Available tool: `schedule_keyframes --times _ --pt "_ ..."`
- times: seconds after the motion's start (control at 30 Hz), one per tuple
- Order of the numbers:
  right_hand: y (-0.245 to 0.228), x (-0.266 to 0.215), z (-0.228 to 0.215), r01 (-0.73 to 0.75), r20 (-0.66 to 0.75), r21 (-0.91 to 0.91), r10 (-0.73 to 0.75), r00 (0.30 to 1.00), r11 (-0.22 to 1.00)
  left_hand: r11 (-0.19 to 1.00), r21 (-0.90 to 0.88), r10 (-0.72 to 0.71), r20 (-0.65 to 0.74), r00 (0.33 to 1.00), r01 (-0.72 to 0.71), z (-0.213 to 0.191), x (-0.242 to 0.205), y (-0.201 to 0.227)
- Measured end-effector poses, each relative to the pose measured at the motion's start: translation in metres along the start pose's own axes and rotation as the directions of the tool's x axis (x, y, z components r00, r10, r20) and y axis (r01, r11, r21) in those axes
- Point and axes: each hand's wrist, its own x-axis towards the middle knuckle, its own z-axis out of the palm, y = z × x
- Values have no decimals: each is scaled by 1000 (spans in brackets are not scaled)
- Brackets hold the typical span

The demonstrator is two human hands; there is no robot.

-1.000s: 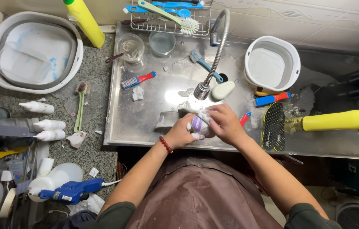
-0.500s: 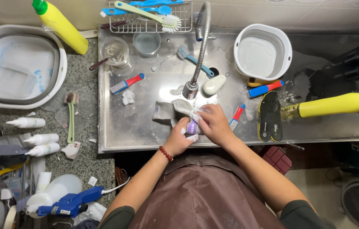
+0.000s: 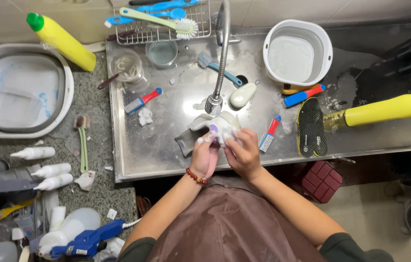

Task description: Cleaning a white sneaker using a cloth and soapy water at a sink.

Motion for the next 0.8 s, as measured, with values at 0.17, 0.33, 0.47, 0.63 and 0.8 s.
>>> schedule_keyframes --times 0.17,0.33,0.47,0.63,0.8 --pt "1 5 16 -57 -50 31 59 997 998 999 -22 -39 -24 999 38 -17 -1 -8" --pt "4 0 22 -10 -120 70 19 993 997 993 -97 -66 -57 996 60 -11 -1 3" --pt "2 -21 21 -49 -110 118 62 992 992 983 -173 -66 -27 997 60 -36 -6 -10" --pt "2 -19 22 -98 -77 216 117 990 972 981 -178 -99 -128 987 75 -11 -1 9" --pt "3 -28 33 -159 -35 303 177 984 940 962 -272 -82 -292 953 -1 -27 -1 17"
